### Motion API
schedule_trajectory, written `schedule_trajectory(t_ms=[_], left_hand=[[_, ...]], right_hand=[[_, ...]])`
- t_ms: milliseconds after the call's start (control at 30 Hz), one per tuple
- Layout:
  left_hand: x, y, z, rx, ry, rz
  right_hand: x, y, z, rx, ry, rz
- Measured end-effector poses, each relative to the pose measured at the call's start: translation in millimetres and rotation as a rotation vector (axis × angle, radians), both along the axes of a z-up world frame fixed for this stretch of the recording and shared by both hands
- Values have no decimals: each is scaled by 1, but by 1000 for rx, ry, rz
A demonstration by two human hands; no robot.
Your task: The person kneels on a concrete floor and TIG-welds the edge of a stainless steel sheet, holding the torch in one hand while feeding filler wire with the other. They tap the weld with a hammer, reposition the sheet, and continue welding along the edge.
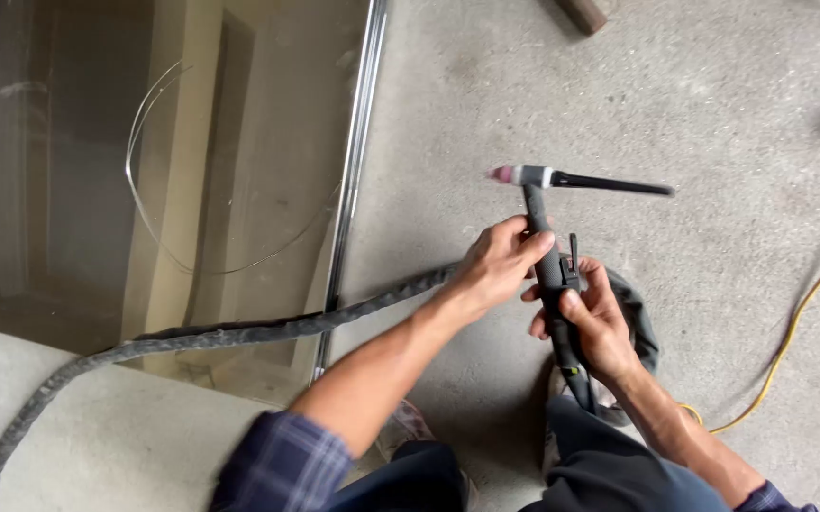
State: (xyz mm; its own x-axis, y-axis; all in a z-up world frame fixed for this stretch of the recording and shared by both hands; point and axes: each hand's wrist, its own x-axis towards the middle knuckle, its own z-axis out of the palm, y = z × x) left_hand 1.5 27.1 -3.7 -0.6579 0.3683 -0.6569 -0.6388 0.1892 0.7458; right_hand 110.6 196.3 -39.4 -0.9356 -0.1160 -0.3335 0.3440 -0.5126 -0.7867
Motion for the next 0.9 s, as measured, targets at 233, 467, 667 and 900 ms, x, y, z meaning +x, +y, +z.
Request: schedule_trajectory(t_ms=[233,467,667,900], left_hand=[[33,60,-59,-134,77,105],[32,72,-51,-131,207,52],[32,77,-26,-280,203,57],[33,94,-31,-333,162,103]], right_hand=[[-44,161,59,1759,577,-19],[-160,107,110,739,-585,745],[-150,116,24,555,-447,835],[-110,111,1,1835,405,676]])
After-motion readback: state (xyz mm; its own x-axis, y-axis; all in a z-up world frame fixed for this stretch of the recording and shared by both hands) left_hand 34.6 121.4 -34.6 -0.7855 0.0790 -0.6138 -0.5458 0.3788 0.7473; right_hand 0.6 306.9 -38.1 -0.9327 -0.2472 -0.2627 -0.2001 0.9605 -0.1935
